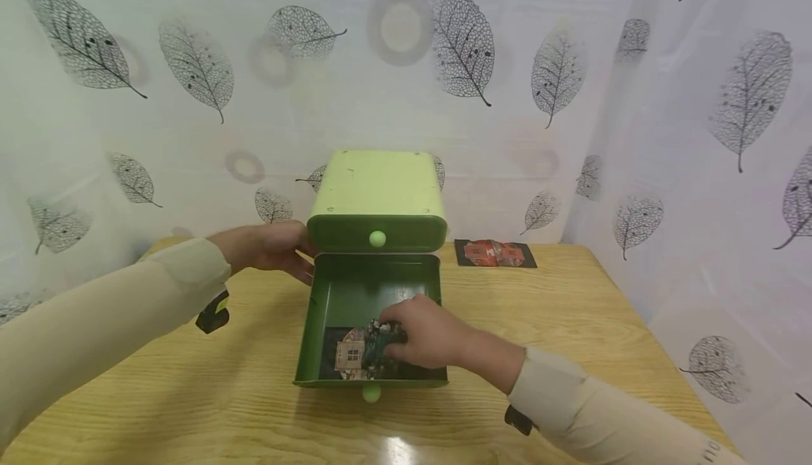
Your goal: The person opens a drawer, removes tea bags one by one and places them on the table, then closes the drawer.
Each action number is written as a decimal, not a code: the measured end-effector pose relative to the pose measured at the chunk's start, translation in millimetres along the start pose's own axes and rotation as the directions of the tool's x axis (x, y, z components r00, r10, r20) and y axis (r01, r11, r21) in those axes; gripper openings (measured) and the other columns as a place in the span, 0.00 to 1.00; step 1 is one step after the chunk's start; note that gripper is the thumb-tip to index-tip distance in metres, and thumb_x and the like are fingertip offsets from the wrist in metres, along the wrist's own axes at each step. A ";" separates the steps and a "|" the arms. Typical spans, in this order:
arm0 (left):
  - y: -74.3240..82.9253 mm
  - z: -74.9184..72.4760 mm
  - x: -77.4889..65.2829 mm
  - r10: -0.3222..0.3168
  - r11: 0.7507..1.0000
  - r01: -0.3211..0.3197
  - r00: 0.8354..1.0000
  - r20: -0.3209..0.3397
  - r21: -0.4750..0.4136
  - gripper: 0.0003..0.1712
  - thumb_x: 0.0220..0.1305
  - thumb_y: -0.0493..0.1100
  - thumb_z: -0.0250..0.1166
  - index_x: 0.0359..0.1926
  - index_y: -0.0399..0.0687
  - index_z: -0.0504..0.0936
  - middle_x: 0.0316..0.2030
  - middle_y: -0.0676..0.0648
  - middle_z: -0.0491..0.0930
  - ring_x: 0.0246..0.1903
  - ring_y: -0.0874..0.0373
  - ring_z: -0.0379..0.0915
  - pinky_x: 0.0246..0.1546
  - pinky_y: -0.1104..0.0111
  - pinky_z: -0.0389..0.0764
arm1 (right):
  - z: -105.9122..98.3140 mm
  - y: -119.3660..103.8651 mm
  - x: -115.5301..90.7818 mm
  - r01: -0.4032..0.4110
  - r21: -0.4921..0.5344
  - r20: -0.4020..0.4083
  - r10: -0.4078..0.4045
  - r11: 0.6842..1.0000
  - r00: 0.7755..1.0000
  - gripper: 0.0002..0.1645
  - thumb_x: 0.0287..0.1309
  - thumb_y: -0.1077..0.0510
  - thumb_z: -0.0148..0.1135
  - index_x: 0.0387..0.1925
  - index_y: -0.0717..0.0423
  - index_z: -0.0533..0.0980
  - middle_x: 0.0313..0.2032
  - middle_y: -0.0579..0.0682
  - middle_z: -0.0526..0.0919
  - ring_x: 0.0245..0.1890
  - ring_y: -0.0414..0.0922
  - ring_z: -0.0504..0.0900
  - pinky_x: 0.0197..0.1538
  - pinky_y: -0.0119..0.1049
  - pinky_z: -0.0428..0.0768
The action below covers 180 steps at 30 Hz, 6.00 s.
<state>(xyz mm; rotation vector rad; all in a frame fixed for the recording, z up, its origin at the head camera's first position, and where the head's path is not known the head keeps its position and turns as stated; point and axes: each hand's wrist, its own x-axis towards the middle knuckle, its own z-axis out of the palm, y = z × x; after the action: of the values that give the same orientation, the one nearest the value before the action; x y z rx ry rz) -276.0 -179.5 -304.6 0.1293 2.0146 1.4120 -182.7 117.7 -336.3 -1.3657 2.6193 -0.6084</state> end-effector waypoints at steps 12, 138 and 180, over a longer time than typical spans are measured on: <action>0.1 0.1 1.2 -0.001 1.000 0.001 1.000 -0.007 0.000 0.18 0.74 0.33 0.46 0.59 0.29 0.73 0.57 0.31 0.75 0.50 0.41 0.82 0.53 0.52 0.85 | -24.4 3.4 -13.6 -0.156 -0.005 -0.092 0.155 0.988 0.984 0.25 0.60 0.55 0.70 0.56 0.64 0.78 0.52 0.59 0.84 0.53 0.56 0.83 0.54 0.52 0.84; 1.8 0.3 0.7 -0.009 1.000 0.009 1.000 0.001 -0.023 0.19 0.74 0.32 0.44 0.59 0.28 0.72 0.55 0.31 0.75 0.50 0.40 0.82 0.53 0.51 0.85 | -12.0 175.6 -83.4 -0.441 -0.385 -0.097 0.439 0.811 0.893 0.19 0.57 0.67 0.55 0.49 0.67 0.82 0.42 0.65 0.85 0.45 0.63 0.82 0.51 0.59 0.82; 0.5 -0.1 -0.2 0.003 1.000 -0.003 1.000 0.010 -0.013 0.20 0.75 0.33 0.44 0.60 0.27 0.72 0.55 0.32 0.75 0.48 0.42 0.83 0.53 0.51 0.85 | -16.3 192.5 -83.3 -0.507 -0.340 -0.063 0.519 0.792 0.853 0.25 0.63 0.65 0.49 0.59 0.72 0.74 0.59 0.75 0.73 0.60 0.70 0.72 0.62 0.63 0.74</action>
<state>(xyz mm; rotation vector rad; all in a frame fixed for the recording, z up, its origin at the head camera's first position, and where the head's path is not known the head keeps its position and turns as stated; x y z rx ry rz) -276.0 -179.5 -304.0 0.1336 1.9972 1.4233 -284.8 288.1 -405.7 -0.6314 2.9766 -0.0434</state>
